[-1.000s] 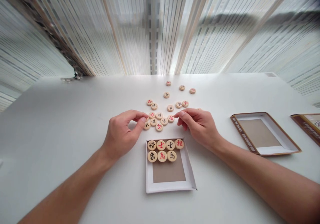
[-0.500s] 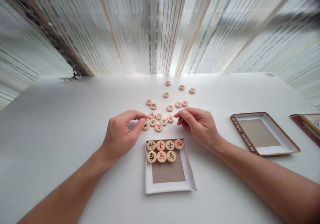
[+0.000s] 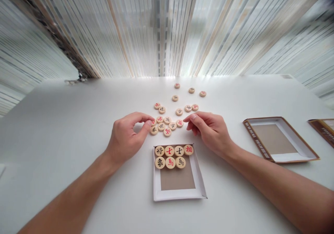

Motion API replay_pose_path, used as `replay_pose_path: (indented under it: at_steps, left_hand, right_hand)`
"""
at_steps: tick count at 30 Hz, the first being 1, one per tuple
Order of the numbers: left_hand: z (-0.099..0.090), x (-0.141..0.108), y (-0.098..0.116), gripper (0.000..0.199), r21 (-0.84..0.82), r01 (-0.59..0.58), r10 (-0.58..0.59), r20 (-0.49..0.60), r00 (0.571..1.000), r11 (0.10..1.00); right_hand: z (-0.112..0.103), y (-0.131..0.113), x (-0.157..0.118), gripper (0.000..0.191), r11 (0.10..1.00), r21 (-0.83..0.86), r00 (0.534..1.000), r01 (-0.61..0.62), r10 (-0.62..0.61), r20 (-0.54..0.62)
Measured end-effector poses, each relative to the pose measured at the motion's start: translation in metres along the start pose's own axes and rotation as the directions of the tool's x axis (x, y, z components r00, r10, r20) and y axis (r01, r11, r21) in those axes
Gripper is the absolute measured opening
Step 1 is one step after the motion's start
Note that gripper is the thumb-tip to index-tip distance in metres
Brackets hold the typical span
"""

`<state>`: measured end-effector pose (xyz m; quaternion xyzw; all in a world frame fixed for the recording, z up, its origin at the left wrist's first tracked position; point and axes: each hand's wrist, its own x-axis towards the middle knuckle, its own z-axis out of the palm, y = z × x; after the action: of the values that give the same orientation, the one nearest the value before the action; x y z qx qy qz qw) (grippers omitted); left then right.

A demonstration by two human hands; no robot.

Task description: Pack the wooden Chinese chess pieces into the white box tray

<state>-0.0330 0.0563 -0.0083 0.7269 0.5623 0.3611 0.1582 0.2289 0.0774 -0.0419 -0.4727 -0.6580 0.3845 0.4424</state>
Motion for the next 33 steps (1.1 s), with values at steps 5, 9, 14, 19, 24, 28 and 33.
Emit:
replay_pose_path:
  at_steps: [5,9,14,19,24,28,33]
  left_hand:
    - [-0.002,0.001,-0.001,0.019,0.022,-0.006,0.007,-0.006,1.0,1.0]
    - [-0.002,0.001,-0.001,0.02,0.02,0.001,-0.001,0.003,1.0,1.0]
    - [-0.002,0.001,-0.002,0.019,0.027,0.011,-0.011,0.007,1.0,1.0]
    - [-0.002,0.002,-0.005,0.019,0.049,0.021,-0.021,0.005,1.0,0.999]
    - [0.0,0.002,-0.01,0.023,0.048,0.093,-0.093,0.0,0.996,0.994]
    - [0.002,0.002,-0.012,0.023,0.068,0.079,-0.082,0.038,0.996,0.995]
    - [0.002,0.003,-0.015,0.023,0.056,0.047,-0.052,0.085,0.995,0.997]
  right_hand:
    - [0.0,0.001,0.0,0.052,1.0,0.004,1.0,-0.008,0.008,-0.001]
    - [0.0,-0.001,0.0,0.049,1.0,0.009,1.0,-0.008,0.008,-0.002]
    - [0.001,-0.003,0.0,0.046,1.0,0.022,1.0,-0.005,0.006,-0.006]
    - [0.001,-0.003,0.0,0.044,1.0,0.013,1.0,-0.006,0.006,-0.024]
    - [0.001,-0.003,0.002,0.037,1.0,0.006,0.999,-0.004,0.004,-0.041]
    - [0.002,-0.002,0.002,0.031,1.0,-0.005,0.999,-0.001,0.001,-0.042]
    - [0.003,0.0,0.002,0.022,0.999,-0.044,0.999,0.011,-0.012,-0.032]
